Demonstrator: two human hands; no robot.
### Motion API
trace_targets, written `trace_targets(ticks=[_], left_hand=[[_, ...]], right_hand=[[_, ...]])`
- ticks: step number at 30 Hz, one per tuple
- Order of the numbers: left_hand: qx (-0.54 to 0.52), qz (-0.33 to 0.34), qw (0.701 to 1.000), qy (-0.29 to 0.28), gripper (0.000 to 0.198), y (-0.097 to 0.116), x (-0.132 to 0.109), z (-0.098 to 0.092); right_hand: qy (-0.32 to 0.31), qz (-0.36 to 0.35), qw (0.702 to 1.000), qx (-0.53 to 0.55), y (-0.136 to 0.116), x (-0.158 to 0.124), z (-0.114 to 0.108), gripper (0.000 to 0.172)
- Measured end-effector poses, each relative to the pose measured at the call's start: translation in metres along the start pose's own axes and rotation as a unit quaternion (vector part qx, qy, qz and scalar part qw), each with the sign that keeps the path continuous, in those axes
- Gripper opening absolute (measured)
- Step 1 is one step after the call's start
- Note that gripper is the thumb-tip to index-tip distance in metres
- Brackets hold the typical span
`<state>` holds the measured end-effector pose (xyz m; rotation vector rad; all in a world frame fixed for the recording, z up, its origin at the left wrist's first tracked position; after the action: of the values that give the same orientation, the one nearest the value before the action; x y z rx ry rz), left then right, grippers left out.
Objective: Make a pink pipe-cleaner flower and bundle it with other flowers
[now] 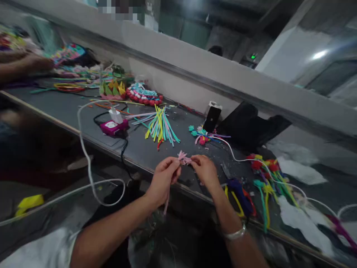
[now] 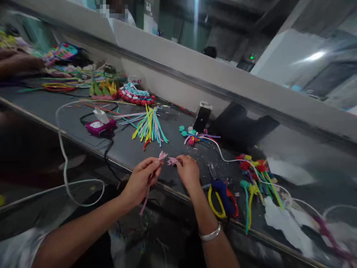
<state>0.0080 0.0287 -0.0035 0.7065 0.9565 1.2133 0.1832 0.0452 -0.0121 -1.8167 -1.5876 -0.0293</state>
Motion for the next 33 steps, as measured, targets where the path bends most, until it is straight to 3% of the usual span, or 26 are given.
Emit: trace_targets(ticks=[12,20,28,33], left_hand=[[-0.011,-0.020,0.999,-0.032,0.022,-0.011,-0.002,0.009],[0.003,-0.028,0.999,-0.028,0.021,-0.017,-0.001,0.013],[0.004,-0.025,0.999,-0.019,0.022,-0.018,-0.001,0.015],[0.013,-0.015,1.000,-0.013,0.024,-0.019,0.002,0.013]], right_hand=[[0.104,0.069,0.991,0.048,0.018,-0.024,-0.011,0.019],[0.114,0.052,0.990,0.071,0.015,-0.019,-0.008,0.019],[0.060,-0.035,0.997,-0.019,-0.003,-0.030,-0.006,0.009],[0.054,-0.059,0.996,-0.039,-0.011,-0.035,-0.005,0.012]])
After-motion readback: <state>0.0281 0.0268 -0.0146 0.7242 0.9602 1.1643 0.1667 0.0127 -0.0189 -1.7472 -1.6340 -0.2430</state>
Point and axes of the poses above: each hand's wrist, its own x-axis towards the middle knuckle, its own z-axis out of the palm, y = z × x, the point moved 3 cm from there along x, towards the middle knuckle, and after that the axes turned 13 degrees about y, right-handed, at the moved point
